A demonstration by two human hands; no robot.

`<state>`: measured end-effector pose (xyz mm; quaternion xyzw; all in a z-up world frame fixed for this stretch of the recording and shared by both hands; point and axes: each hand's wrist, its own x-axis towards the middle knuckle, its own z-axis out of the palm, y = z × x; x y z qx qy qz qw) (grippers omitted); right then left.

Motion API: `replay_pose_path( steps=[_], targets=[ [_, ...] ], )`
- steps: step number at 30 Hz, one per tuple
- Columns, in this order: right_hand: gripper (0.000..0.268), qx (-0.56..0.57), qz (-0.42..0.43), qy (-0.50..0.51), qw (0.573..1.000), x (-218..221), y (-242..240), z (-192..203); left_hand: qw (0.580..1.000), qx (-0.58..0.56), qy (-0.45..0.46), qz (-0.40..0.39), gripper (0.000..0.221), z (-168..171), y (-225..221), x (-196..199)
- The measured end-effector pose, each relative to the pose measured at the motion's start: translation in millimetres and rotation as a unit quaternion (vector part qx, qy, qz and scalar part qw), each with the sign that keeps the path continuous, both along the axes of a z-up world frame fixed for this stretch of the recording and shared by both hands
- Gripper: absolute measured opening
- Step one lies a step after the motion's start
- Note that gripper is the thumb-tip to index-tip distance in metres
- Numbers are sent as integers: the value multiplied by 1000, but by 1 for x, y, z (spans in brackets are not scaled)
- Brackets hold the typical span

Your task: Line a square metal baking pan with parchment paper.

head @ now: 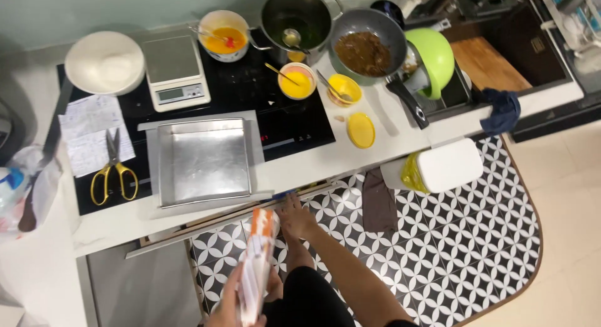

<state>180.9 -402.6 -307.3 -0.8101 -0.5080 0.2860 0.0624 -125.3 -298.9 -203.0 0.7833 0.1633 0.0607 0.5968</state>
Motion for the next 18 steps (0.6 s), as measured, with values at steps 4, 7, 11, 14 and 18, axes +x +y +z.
replay_pose_path(
  steps=[4, 7, 11, 14, 18],
  targets=[
    [77, -76, -228, 109, 965, 4, 9, 72, 993, 40, -88, -63, 91, -99, -22, -31],
    [79, -115, -183, 100, 971, 5, 6, 36, 953, 3, 296, -67, 107, 34, -21, 36],
    [77, 55, -235, 77, 967, -22, -34, -7, 911, -39, 400, -85, 108, 75, -21, 115],
    [40, 125, -397, 255, 873, -42, -61, 18, 926, -76, 365, -58, 98, 23, -35, 161],
    [44, 219, -473, 454, 722, -90, -115, -74, 974, -92, 207, -13, 79, -107, -66, 208]
  ],
)
